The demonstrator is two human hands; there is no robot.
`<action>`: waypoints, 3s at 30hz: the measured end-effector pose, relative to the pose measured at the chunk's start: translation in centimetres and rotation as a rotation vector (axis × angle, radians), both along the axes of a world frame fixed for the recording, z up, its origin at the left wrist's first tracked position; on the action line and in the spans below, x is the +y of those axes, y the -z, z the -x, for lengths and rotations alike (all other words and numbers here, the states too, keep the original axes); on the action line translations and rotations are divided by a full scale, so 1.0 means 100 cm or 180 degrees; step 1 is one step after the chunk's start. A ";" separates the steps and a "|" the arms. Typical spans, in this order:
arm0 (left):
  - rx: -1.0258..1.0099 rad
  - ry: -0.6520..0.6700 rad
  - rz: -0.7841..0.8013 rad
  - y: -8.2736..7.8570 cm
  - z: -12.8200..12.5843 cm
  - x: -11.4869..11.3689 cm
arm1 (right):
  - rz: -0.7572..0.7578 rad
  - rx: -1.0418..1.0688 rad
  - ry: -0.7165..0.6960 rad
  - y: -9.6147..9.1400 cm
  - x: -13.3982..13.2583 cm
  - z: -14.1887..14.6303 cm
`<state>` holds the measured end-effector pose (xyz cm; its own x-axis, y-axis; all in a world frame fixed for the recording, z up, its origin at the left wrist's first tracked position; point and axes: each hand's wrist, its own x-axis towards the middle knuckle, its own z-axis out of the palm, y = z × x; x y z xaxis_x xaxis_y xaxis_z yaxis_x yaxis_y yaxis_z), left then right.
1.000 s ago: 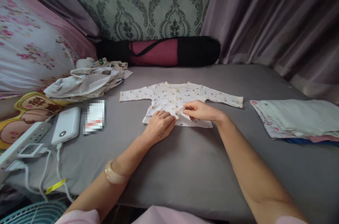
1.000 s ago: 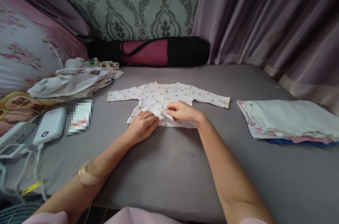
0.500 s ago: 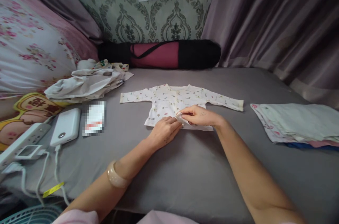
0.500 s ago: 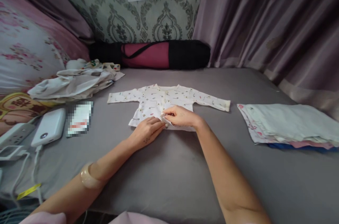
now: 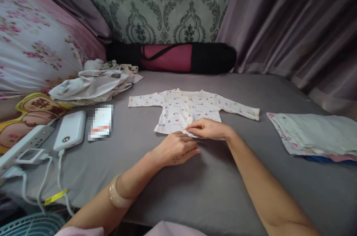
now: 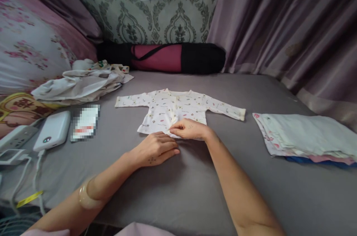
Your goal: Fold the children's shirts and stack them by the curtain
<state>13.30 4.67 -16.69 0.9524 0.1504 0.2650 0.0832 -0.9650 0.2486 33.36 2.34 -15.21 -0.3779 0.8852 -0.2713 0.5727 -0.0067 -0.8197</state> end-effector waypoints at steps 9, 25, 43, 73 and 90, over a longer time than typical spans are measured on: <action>0.0076 -0.2642 0.0598 -0.016 0.040 0.050 | -0.1655 -0.1428 0.1283 0.025 0.010 0.015; 0.0474 -0.2935 0.2420 -0.016 0.058 0.071 | -0.1136 -0.2280 0.0669 0.014 0.031 0.036; 0.0778 -0.2833 0.2950 -0.014 0.058 0.075 | -0.1088 -0.1744 0.0790 0.042 0.085 0.098; -0.0155 -0.2300 0.0518 -0.011 0.035 0.107 | -0.1452 -0.1479 0.1458 0.025 0.030 0.018; 0.0708 -0.1690 -0.0220 0.031 -0.017 0.084 | -0.1623 -0.2437 0.1271 0.043 -0.023 -0.001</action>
<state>14.95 13.12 -19.82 0.7850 0.6124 0.0933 0.6035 -0.7901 0.1076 33.47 0.07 -19.51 0.0899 0.9874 0.1302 0.9797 -0.0642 -0.1898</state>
